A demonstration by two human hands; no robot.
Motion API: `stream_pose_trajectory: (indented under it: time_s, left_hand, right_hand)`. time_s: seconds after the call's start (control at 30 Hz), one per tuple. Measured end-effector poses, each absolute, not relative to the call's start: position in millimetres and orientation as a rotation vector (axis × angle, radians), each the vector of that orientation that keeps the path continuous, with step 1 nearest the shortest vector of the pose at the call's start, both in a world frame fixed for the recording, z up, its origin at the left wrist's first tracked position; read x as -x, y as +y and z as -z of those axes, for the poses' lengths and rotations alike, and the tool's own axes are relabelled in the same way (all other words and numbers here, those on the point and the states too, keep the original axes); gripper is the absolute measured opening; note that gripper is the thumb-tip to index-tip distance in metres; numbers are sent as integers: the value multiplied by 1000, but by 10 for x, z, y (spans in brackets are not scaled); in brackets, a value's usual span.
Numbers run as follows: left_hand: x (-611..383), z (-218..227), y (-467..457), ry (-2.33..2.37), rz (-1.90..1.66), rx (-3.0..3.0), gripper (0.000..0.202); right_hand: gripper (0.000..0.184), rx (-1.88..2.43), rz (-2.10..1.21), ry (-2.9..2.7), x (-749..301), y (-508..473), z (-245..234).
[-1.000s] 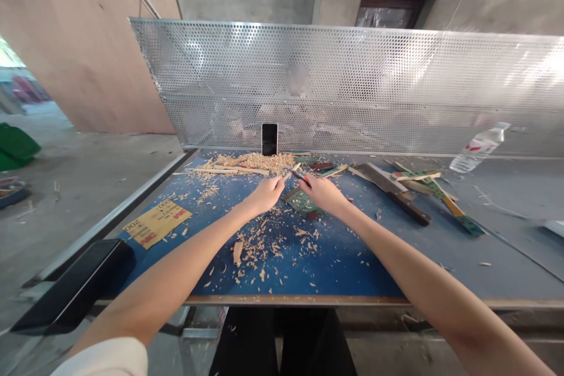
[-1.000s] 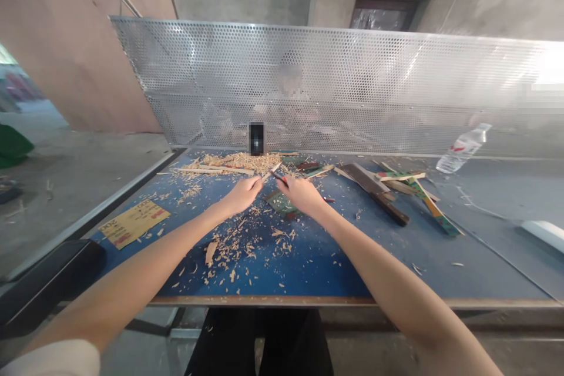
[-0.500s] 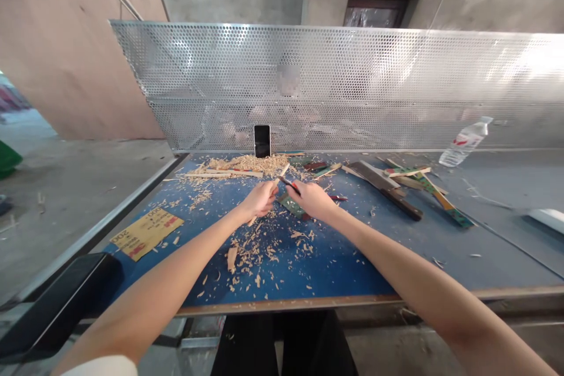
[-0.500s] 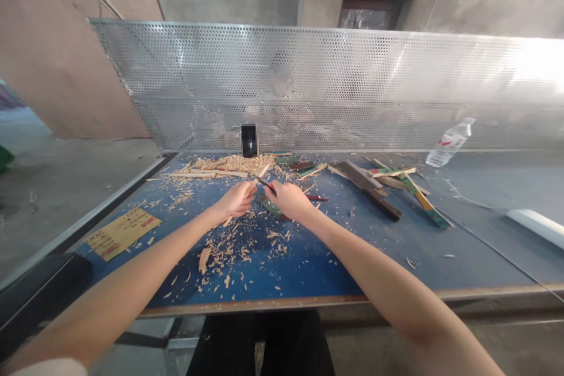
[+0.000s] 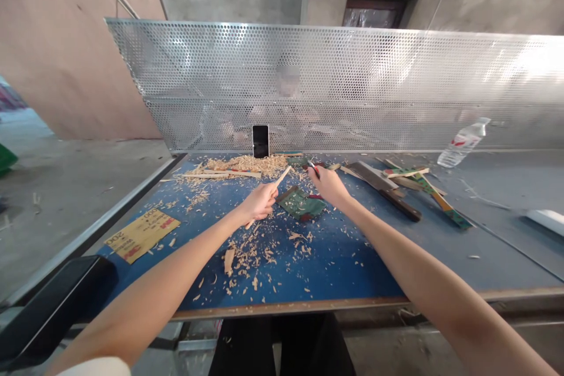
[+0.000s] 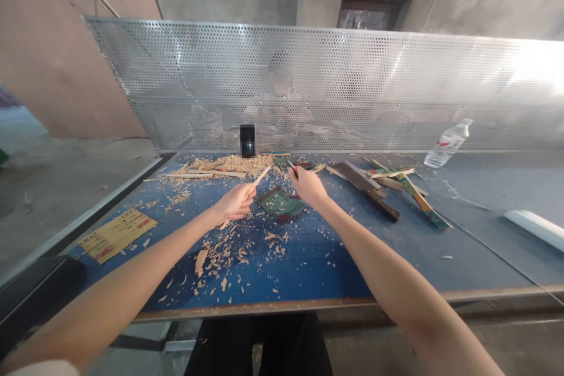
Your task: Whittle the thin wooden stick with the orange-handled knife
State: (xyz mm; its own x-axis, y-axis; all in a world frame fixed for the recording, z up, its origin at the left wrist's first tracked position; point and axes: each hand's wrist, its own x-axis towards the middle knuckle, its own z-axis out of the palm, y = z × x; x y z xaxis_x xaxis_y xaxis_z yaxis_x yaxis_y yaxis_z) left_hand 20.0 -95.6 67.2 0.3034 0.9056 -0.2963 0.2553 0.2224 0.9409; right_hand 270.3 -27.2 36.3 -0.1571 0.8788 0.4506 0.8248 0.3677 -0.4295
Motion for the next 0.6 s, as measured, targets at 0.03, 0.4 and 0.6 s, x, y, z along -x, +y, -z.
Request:
stream_pose_trajectory:
  time_s: [0.03,0.4,0.6]
  left_hand:
    - [-197,-665,-946,1218,-661,-1276,34]
    - [-214,-741,-1033,1208,-617,-1197,37]
    - [-293,-670,-1080,1086,-602,-1193,40]
  right_hand:
    - [46,1435,-123,-2013,-2632,-328,-346]
    - [44,1459,-196,-2134,-2390,-364,-309]
    - [44,1568,-179,-1843,-2798,-101,-332]
